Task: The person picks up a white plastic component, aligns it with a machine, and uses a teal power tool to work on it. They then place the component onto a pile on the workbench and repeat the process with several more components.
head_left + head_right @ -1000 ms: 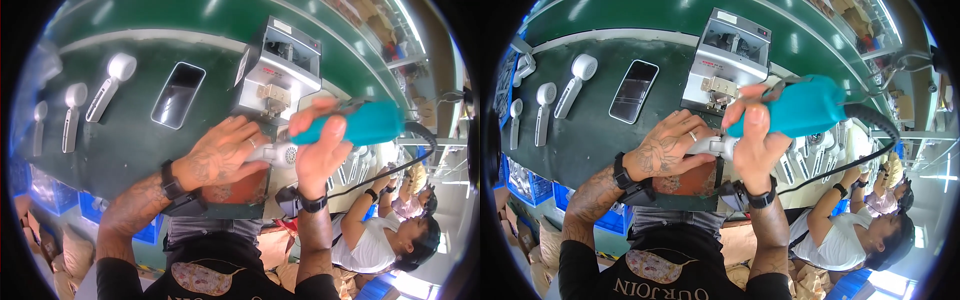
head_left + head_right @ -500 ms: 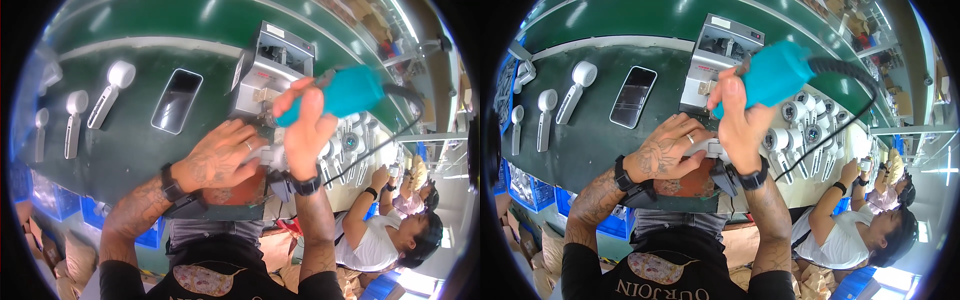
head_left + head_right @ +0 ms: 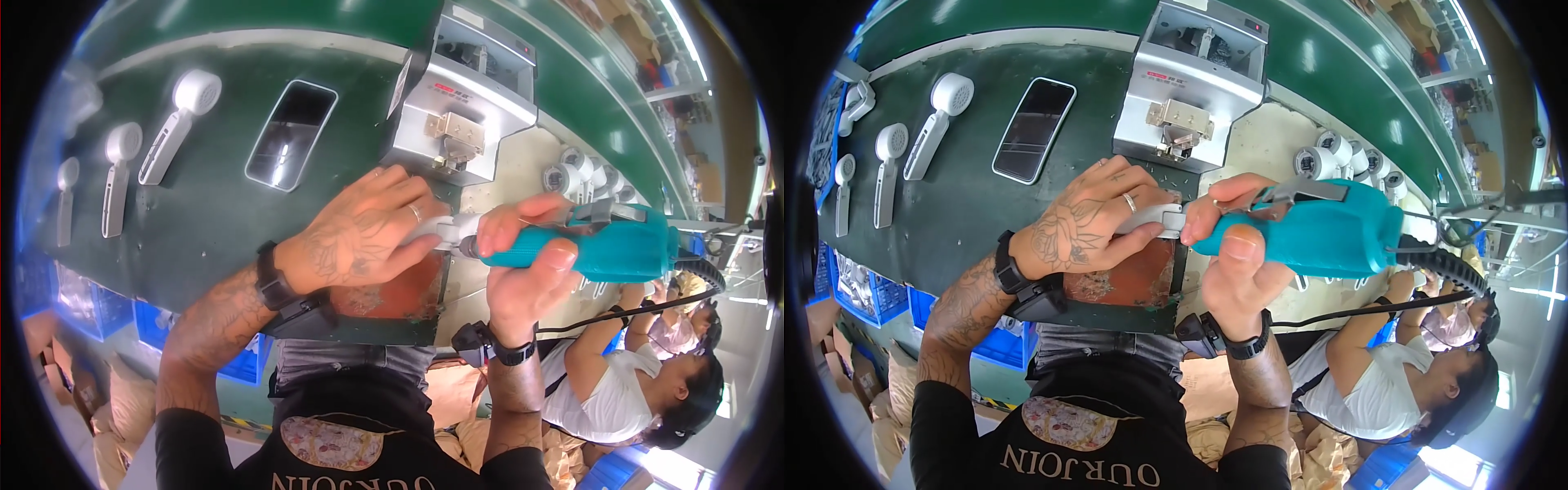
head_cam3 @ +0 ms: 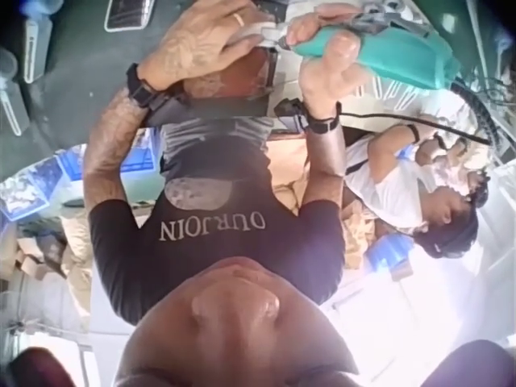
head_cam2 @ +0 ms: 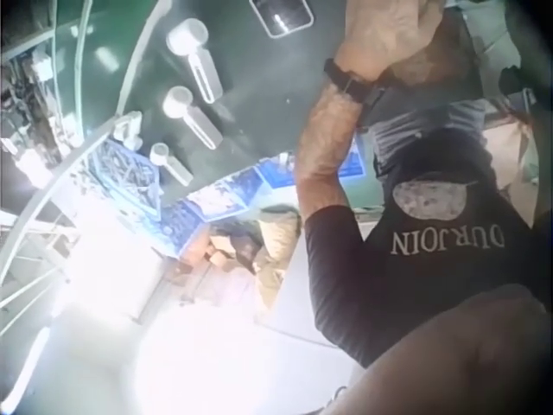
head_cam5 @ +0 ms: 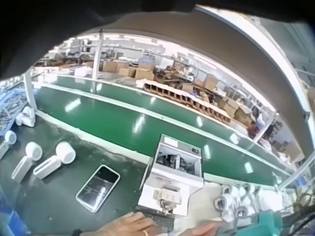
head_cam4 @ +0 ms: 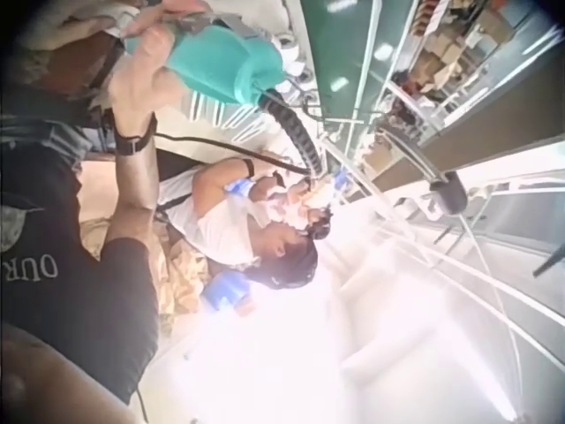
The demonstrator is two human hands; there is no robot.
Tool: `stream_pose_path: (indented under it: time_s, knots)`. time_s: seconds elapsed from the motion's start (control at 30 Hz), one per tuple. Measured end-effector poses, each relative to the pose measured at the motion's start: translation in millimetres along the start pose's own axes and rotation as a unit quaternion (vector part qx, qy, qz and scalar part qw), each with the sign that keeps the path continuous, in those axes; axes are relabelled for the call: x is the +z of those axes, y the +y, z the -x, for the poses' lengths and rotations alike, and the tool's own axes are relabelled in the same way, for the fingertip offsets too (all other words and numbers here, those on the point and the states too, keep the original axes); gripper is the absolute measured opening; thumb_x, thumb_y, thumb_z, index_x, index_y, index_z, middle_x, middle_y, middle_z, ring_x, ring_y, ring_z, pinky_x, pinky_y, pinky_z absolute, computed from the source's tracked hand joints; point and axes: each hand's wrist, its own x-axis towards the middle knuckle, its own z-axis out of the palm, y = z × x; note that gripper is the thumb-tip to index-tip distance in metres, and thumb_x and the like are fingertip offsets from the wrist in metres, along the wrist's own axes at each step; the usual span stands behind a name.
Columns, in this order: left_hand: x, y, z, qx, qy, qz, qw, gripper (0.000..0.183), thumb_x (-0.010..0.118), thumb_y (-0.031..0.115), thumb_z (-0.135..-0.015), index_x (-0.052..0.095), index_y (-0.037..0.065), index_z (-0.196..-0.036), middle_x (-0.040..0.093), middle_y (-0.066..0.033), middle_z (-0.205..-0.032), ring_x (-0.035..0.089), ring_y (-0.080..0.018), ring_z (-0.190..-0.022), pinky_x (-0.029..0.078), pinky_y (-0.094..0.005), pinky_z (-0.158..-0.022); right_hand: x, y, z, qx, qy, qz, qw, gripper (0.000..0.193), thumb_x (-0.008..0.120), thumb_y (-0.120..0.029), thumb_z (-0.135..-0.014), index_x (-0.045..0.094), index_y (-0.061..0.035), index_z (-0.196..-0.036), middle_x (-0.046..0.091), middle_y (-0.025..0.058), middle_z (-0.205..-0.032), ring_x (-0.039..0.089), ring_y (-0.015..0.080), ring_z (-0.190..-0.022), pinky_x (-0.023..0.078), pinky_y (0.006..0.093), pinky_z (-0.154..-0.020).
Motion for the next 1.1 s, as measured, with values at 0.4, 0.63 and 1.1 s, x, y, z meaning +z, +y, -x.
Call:
stream_pose_path:
  time_s: [0.4, 0.63, 1.1]
  knots:
    - [-6, 4, -2, 0.001, 0.006, -0.029, 1.0, 0.031, 0.067, 0.023, -0.085, 0.063, 0.005, -0.11, 0.057, -0.0088, -0.117, 0.053, -0.028, -0.097, 0.045, -0.038, -0.086, 6, 10, 3, -0.007, -0.007, -0.063, 0.998, 0.048, 0.064, -0.047, -0.092, 0.048, -0.0018, -0.098, 0.05, 0.0084, -0.069, 0.051, 0.0213, -0.059, 0.044, 0.0353, -0.054]
    - [-5, 9, 15, 0.174, 0.007, -0.121, 0.977, 0.034, 0.075, 0.021, -0.08, 0.064, 0.009, -0.109, 0.064, -0.0065, -0.112, 0.062, -0.0251, -0.096, 0.051, -0.0394, -0.084, -6, -21, 21, 0.06, -0.008, -0.205, 0.977, 0.051, 0.062, -0.058, -0.09, 0.05, -0.0086, -0.1, 0.046, 0.0015, -0.065, 0.044, 0.0139, -0.058, 0.036, 0.0277, -0.053]
    - [-120, -52, 98, -0.171, 0.226, -0.436, 0.854, 0.037, 0.062, 0.007, -0.089, 0.059, 0.002, -0.126, 0.061, -0.0189, -0.121, 0.056, -0.0381, -0.113, 0.044, -0.0451, -0.099, -48, -41, 80, -0.02, 0.127, -0.084, 0.988, 0.065, 0.056, -0.071, -0.087, 0.046, -0.0067, -0.095, 0.043, 0.0004, -0.059, 0.043, 0.012, -0.046, 0.035, 0.0256, -0.042]
